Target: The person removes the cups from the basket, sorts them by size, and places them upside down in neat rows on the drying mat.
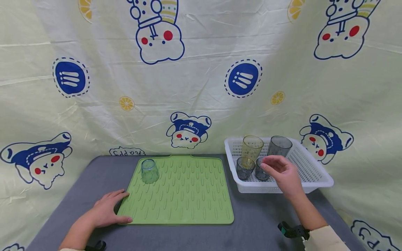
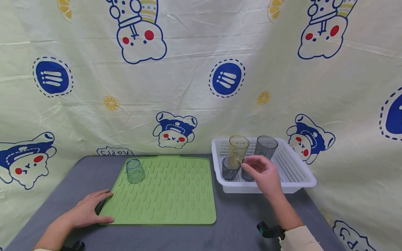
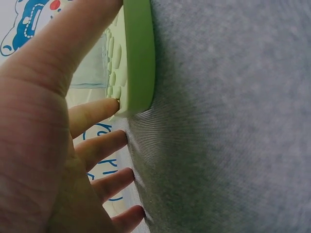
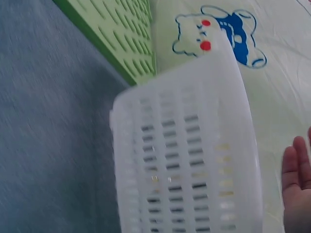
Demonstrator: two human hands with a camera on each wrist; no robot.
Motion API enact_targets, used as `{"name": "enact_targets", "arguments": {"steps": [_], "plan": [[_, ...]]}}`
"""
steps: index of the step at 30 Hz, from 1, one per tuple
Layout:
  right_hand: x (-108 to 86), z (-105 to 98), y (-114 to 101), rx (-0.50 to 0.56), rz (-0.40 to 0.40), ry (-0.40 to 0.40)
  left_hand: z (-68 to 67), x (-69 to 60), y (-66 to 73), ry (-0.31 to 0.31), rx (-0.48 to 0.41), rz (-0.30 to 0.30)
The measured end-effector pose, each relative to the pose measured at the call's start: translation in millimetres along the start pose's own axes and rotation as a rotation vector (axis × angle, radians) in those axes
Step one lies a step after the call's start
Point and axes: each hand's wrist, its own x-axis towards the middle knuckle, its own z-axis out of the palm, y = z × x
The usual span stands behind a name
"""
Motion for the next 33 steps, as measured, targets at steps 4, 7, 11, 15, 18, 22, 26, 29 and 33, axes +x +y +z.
{"name": "enact_targets", "arguments": {"steps": [4, 7, 11, 15, 18, 22, 26, 29, 33], "plan": [[8.9, -9.1, 4.7, -0.063, 0.029, -0.055, 0.5, 0.6, -0.5, -0.005, -0.005, -0.005], [15.1, -14.9, 7.4, -0.12, 0.061, -0.101, 0.6, 0.5, -0.3, -0.007, -0.011, -0.011], [22.3, -21.1, 11.6, -0.198, 0.105, -0.177, 1.0, -0.1, -0.1, -0.004, -0.017, -0.017], [30.1, -27.0, 17.3, -0.241, 0.135, -0.242, 0.9, -0.5, 0.2, -0.002, -0.017, -0.014], [35.7, -30.9, 19.7, -0.26, 0.136, -0.281, 0.0, -0.9, 1.1, -0.003, -0.014, -0.012], [42.5, -34.5, 21.7, -0.275, 0.133, -0.329, -0.3, -1.6, 1.7, 0.0, -0.015, -0.012], [48.4, -37.6, 24.7, -0.289, 0.138, -0.364, 0.0, -2.3, 1.8, 0.011, -0.019, -0.006], [51.9, -39.9, 28.2, -0.293, 0.152, -0.392, 0.0, -2.5, 1.7, 0.013, -0.021, -0.003], [56.5, -42.7, 33.5, -0.315, 0.173, -0.424, 0.2, -2.0, 0.4, 0.007, -0.022, -0.005]]}}
